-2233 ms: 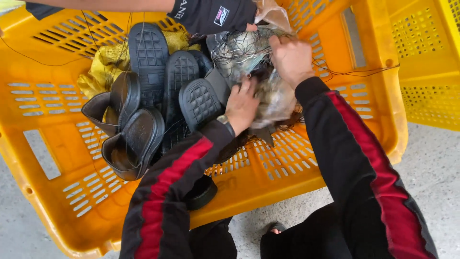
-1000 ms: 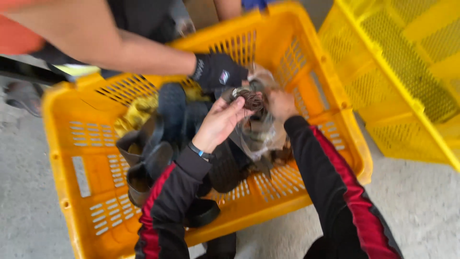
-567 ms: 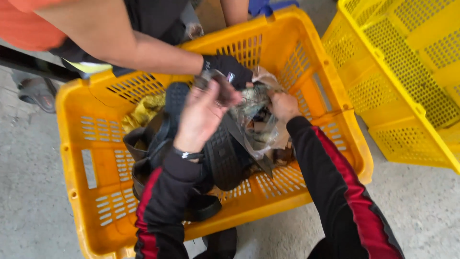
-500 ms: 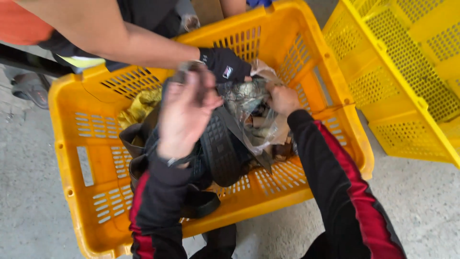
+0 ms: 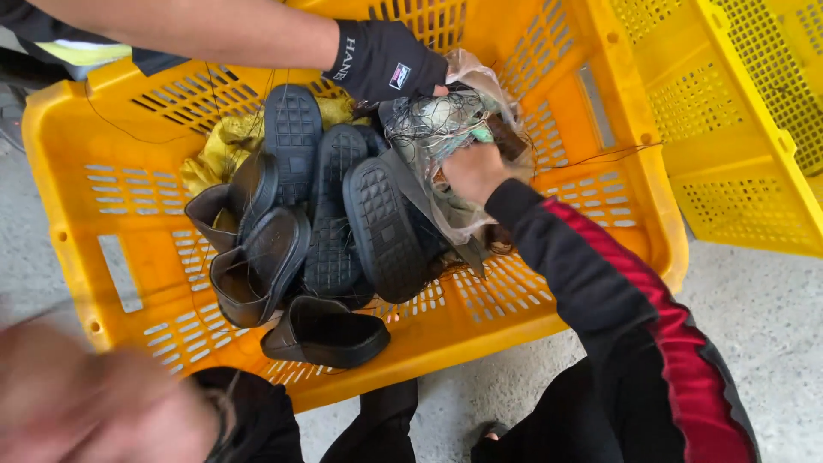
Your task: Sorting through a basket of shoe repair supplies and untangling bundles of thread.
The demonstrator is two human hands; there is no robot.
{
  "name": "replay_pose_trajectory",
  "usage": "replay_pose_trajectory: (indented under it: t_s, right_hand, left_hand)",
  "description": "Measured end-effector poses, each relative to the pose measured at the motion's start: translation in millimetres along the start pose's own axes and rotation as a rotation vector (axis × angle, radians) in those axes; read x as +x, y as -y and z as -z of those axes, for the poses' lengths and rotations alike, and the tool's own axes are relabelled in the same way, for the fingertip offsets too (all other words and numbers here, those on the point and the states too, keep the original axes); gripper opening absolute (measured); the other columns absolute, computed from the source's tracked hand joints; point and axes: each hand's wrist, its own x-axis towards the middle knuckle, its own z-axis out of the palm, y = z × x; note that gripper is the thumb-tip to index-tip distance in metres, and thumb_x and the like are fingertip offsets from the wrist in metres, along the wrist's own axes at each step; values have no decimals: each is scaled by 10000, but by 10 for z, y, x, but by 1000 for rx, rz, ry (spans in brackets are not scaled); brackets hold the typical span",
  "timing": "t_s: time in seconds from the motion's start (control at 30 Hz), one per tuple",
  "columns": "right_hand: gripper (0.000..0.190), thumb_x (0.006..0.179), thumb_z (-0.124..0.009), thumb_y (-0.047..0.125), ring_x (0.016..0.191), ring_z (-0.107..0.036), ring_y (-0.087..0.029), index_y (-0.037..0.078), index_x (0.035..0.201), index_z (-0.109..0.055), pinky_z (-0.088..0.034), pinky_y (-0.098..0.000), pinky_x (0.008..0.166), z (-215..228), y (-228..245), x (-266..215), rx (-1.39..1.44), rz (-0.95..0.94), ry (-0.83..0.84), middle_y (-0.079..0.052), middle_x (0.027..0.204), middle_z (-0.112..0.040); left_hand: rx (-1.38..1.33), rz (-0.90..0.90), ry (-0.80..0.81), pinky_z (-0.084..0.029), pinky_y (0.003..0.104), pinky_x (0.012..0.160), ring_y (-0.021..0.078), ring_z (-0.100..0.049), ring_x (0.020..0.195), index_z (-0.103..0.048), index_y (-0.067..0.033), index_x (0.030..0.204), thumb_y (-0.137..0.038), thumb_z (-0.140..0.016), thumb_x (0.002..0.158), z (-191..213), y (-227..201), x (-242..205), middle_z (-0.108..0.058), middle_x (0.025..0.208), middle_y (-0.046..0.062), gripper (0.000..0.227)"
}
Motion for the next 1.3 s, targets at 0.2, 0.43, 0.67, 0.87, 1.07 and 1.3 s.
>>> replay_pose_trajectory:
  t_s: [0.2,0.43,0.67,0.87,1.07,1.3]
  right_hand:
    - [79,962,-463,118,570,-510,-160,110,968,-541,-427,-332,449,-331,-14,88,-97,15,143,-7,718,-525]
    - [496,706,-642,70,1162,-563,-265,353,1107,-711,-486,-473,835,485,-326,-96,74,-118,743,73,1303,-580]
    - [126,656,-685,77,895,-625,-260,130,753,-745,-428,-382,827,-160,-371,-5,-22,338,533,-130,781,-670]
    - [249,814,-514,126,580,-602,-246,74,608,-645,-474,-375,593,-97,-199,-15,334,51,182,-36,543,-581]
    - [396,927,-436,216,906,-649,-397,254,1320,-471,-534,-526,748,131,-220,-44,260,20,155,-154,917,-673]
    - [201,809,-581,343,849,-674,-285,284,993,-635,-565,-430,686,-499,-322,205,149,-21,-61,-26,880,-668]
  left_hand:
    - [407,167,-39,-402,356,487,205,-491,649,-549,-150,1141,-81,-557,924,-306,658,829,-534,886,46,228]
    - [1334,43,474,-433,283,866,196,-600,955,-622,-88,1024,-137,-650,906,73,1153,1311,-589,1019,61,131]
    - [1718,533,704,-553,421,825,354,-675,922,-691,4,988,-4,-645,802,1306,2505,903,-541,1296,220,192]
    - [2147,337,1020,-548,406,524,283,-659,636,-706,-28,812,-23,-689,790,2193,3085,558,-599,1129,203,28]
    - [2067,464,1102,-572,453,578,320,-682,691,-710,4,867,-4,-651,826,2157,3010,593,-549,1241,247,72]
    - [2064,236,1017,-520,402,495,305,-660,605,-690,-72,702,-42,-625,796,2371,3188,519,-630,990,135,119]
